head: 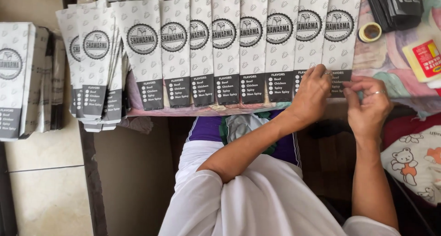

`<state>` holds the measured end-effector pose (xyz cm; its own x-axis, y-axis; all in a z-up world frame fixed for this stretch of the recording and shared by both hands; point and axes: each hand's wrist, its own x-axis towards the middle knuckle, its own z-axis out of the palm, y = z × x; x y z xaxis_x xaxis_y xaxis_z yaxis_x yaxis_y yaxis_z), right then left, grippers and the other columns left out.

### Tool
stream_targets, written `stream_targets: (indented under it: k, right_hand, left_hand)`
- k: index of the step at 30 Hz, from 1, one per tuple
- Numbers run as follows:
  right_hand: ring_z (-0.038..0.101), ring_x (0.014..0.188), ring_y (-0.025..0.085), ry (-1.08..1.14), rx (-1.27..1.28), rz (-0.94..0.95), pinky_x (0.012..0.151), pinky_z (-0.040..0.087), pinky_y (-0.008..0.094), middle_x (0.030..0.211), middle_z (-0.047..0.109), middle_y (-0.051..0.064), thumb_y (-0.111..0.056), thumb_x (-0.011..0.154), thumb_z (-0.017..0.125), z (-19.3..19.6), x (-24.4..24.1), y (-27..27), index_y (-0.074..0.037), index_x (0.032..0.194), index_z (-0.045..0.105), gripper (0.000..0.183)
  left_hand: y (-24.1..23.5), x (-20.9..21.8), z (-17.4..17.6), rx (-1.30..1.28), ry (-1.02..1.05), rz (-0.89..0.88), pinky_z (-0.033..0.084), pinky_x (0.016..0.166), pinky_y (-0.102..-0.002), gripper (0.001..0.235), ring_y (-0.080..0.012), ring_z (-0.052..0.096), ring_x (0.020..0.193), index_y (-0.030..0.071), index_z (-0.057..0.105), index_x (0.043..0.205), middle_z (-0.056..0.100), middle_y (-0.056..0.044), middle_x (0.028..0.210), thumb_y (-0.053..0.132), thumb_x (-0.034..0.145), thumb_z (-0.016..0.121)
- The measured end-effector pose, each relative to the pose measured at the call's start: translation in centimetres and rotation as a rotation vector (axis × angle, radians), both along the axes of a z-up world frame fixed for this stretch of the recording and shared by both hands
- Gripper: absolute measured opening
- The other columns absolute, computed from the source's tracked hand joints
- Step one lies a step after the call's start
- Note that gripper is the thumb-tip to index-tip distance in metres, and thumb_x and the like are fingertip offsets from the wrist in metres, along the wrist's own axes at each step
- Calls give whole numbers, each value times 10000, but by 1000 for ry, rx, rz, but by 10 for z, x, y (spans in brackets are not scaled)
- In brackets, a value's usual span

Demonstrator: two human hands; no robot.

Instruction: The person applies glue from a bottle to the edges of several printed paper packages and folds them together by hand.

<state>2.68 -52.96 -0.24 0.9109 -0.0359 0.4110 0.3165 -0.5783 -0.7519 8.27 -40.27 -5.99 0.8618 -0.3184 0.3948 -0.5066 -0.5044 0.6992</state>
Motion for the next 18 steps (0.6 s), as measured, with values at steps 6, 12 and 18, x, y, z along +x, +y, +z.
stream_targets:
  k: [6,12,18]
  right_hand:
    - [662,1091,420,-160,-215,-52,986,520,504,1129,651,272,33,1008,862,6,2,15,78,1058,532,336]
    - [729,1058,437,28,10,31,851,563,416,1223,598,343,348,965,450,6,1,0,148,1058,523,232]
    - [705,1111,469,-182,-263,185,1026,590,523,1319,593,364,167,1068,670,47,-7,30,214,1171,644,116]
  left_hand:
    - [3,-11,4,-50,0,7,364,1205,-537,177,-395,556,1138,-77,593,933,576,-225,1055,-128,781,518]
    - [10,-23,7,-72,-10,-67,297,1287,-521,410,-387,557,1181,-81,577,1122,524,-214,1206,-197,739,488]
    - [92,-47,33,-158,-123,-97,477,1141,-619,251,-476,513,1266,-14,492,1267,466,-260,1371,-74,1024,508]
